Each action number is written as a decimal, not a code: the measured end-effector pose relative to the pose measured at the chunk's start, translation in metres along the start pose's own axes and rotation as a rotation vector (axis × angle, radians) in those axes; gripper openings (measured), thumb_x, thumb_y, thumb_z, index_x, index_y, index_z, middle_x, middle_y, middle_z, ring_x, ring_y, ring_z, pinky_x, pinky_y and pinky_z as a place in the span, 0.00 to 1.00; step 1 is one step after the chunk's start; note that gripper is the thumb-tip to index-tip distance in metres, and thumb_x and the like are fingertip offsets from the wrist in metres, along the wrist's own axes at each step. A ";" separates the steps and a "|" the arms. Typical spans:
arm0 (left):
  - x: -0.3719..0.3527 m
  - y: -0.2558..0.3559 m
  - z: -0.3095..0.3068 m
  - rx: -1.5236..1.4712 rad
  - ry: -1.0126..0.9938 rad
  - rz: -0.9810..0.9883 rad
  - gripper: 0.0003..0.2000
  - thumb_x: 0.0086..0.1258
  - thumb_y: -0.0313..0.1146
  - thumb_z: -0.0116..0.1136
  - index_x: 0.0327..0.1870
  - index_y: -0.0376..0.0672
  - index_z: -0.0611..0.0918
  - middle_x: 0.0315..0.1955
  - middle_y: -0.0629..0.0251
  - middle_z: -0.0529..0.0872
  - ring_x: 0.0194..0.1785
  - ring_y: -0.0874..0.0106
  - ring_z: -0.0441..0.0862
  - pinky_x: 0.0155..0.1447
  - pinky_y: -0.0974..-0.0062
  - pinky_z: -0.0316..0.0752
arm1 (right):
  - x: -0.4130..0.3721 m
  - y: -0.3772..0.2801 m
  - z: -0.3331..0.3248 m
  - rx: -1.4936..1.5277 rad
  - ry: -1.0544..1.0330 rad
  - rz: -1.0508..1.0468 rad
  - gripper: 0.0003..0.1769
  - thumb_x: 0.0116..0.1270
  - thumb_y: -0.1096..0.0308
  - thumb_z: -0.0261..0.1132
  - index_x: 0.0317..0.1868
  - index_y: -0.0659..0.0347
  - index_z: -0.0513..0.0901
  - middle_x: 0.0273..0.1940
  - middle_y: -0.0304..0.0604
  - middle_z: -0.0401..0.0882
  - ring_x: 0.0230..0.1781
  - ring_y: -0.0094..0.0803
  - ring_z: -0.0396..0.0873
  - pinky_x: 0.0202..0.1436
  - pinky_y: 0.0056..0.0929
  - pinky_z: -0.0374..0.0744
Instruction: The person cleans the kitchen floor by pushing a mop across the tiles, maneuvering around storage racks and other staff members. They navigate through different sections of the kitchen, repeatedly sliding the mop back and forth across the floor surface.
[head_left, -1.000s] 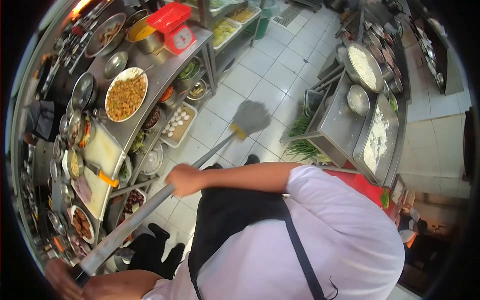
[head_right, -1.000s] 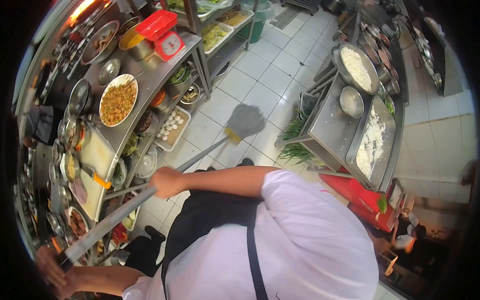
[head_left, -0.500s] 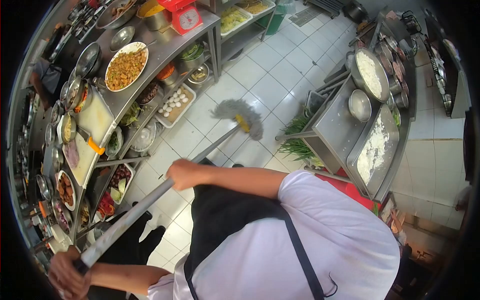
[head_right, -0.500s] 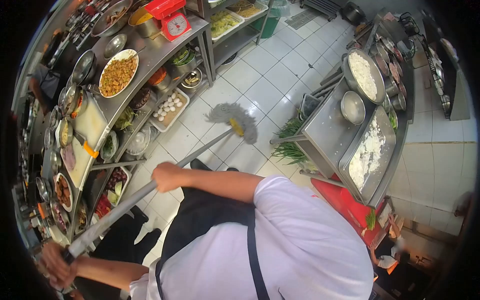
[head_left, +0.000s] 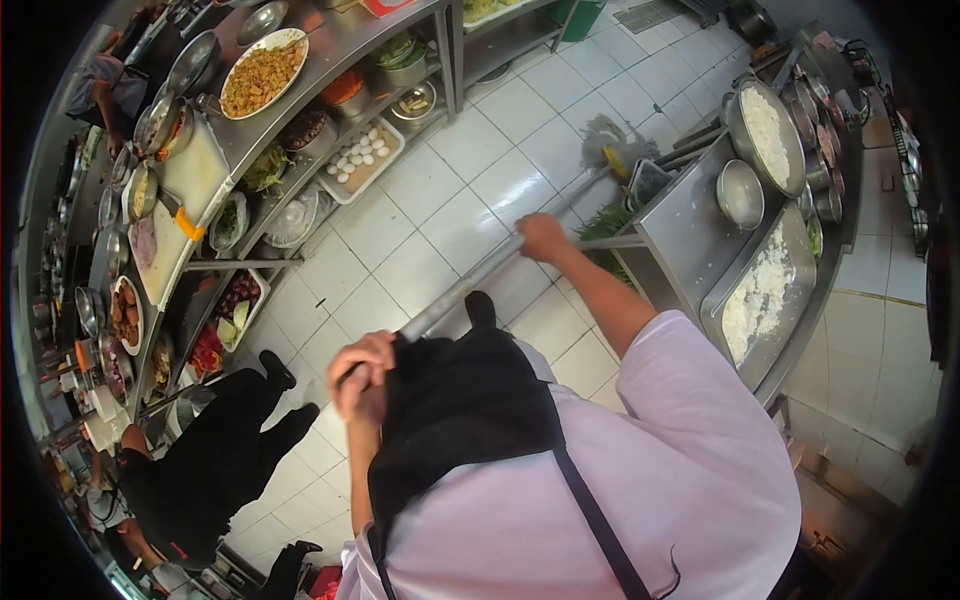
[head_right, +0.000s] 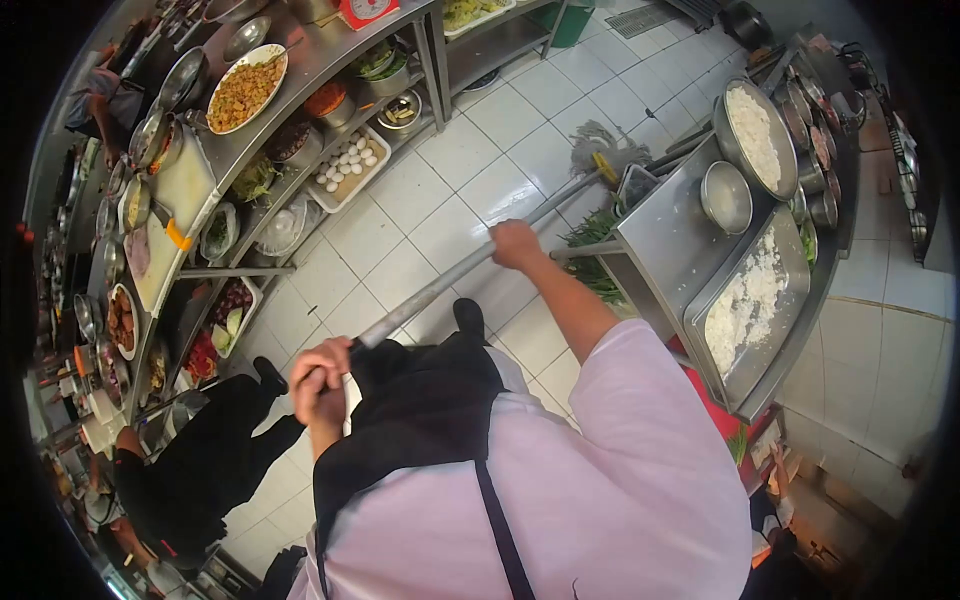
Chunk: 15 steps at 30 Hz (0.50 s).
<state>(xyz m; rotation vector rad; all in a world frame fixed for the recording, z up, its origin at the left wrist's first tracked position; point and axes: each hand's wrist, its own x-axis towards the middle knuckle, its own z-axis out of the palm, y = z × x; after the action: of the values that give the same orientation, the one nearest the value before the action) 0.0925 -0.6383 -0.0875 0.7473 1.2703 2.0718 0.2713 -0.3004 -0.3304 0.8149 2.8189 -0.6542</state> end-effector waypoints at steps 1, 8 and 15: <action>-0.001 0.021 -0.009 0.093 0.015 -0.009 0.11 0.65 0.37 0.51 0.36 0.36 0.79 0.18 0.70 0.67 0.30 0.68 0.70 0.57 0.53 0.71 | 0.000 -0.020 0.003 0.019 -0.012 0.004 0.10 0.46 0.68 0.69 0.32 0.59 0.86 0.37 0.53 0.86 0.44 0.52 0.84 0.50 0.49 0.82; -0.060 0.244 -0.111 0.264 0.251 0.124 0.14 0.71 0.42 0.42 0.31 0.41 0.71 0.19 0.65 0.69 0.22 0.73 0.62 0.32 0.66 0.60 | -0.031 -0.264 -0.006 0.430 -0.316 -0.331 0.10 0.47 0.67 0.65 0.32 0.61 0.87 0.33 0.58 0.85 0.39 0.56 0.84 0.47 0.52 0.81; -0.122 0.417 -0.086 0.096 0.100 0.514 0.16 0.75 0.52 0.53 0.37 0.47 0.80 0.11 0.75 0.75 0.12 0.77 0.70 0.25 0.73 0.73 | -0.083 -0.421 0.007 0.737 -0.590 -0.940 0.12 0.56 0.61 0.66 0.23 0.62 0.82 0.24 0.55 0.81 0.28 0.57 0.79 0.34 0.51 0.75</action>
<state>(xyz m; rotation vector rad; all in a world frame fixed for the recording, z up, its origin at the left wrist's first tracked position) 0.0317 -0.9311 0.2394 1.1200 1.3420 2.4891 0.1162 -0.6631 -0.1611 -0.6758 2.2204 -1.7339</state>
